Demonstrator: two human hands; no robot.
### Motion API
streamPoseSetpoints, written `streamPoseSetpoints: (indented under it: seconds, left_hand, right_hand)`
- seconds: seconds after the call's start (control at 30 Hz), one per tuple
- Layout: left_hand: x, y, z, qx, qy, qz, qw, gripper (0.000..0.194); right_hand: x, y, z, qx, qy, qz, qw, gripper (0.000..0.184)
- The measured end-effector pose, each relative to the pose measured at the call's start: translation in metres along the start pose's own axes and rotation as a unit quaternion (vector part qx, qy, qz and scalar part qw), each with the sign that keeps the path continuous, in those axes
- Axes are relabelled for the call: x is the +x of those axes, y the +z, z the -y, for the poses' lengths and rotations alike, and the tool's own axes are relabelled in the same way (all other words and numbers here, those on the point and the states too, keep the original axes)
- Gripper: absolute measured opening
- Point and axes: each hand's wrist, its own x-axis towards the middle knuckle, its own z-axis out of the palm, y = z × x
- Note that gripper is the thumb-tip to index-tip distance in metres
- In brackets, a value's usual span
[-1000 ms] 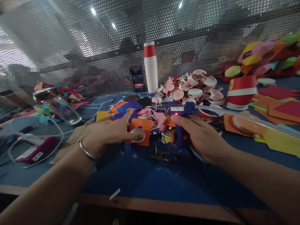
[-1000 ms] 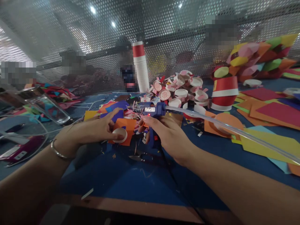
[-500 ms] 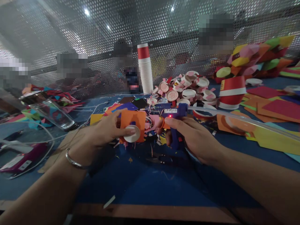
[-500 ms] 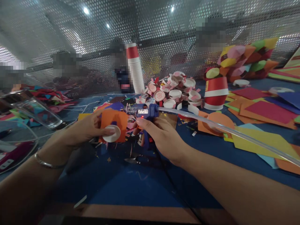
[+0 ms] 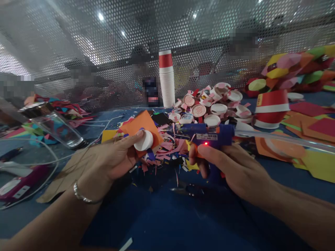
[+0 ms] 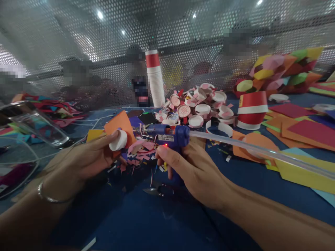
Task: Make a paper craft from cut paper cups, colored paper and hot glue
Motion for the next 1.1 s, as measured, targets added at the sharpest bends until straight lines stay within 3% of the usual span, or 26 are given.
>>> streamPoseSetpoints:
  seconds: [0.2, 0.33, 0.67, 0.87, 1.1]
  left_hand:
    - [-0.004, 0.003, 0.004, -0.048, -0.023, -0.007, 0.999, 0.005]
    - [-0.003, 0.000, 0.007, -0.030, -0.014, 0.028, 0.999, 0.010]
    - [-0.009, -0.007, 0.011, 0.089, 0.087, 0.080, 0.989, 0.032]
    - [-0.007, -0.010, 0.012, 0.161, 0.146, 0.093, 0.972, 0.033]
    - [-0.008, -0.012, 0.013, 0.202, 0.170, 0.100, 0.959, 0.027]
  right_hand:
    - [-0.003, 0.001, -0.003, -0.036, -0.016, 0.006, 0.999, 0.054]
    - [-0.008, 0.001, -0.003, -0.046, -0.017, 0.000, 0.999, 0.053]
    - [-0.009, 0.001, -0.002, -0.055, -0.029, 0.011, 0.998, 0.052]
    - [-0.010, 0.001, -0.002, -0.050, -0.027, 0.013, 0.998, 0.052]
    - [-0.010, 0.001, -0.003, -0.037, -0.038, 0.023, 0.998, 0.042]
